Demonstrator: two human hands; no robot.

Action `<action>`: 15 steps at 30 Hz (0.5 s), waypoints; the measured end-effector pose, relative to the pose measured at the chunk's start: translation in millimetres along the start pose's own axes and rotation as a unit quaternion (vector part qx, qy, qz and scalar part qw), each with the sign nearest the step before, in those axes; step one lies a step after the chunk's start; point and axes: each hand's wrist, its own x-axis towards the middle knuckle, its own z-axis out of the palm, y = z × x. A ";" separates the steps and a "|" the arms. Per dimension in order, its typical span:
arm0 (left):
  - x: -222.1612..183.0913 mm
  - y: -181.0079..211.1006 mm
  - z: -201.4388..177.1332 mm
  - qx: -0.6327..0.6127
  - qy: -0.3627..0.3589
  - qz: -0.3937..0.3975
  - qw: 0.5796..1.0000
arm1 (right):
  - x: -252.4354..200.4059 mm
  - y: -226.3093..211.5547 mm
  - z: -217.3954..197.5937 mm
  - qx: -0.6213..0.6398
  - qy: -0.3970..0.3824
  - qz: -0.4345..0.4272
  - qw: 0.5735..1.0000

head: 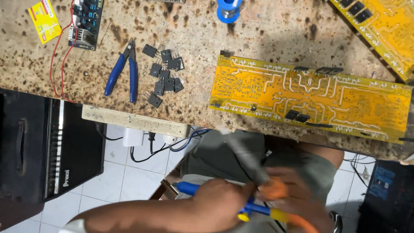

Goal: Desoldering electronic components from a printed circuit board using a soldering iron and a desoldering pump.

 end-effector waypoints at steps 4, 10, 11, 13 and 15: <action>-13.9 -19.9 -18.9 -0.154 0.092 -0.121 0.976 | -77.5 18.9 -60.3 -0.113 -0.004 0.200 0.973; -9.9 -35.8 -23.7 -0.336 0.450 -0.141 0.815 | -14.8 -6.4 -23.8 -0.242 0.017 0.131 0.961; -7.6 -34.5 -33.0 -0.307 0.495 -0.138 0.801 | -5.7 -8.7 -10.6 -0.261 0.087 0.129 0.953; -2.7 -33.8 -44.5 -0.318 0.502 -0.120 0.796 | -1.8 -4.5 -14.2 -0.252 0.064 0.116 0.959; 3.1 -34.6 -52.5 -0.328 0.508 -0.100 0.790 | -2.5 -3.1 -15.7 -0.243 0.042 0.101 0.964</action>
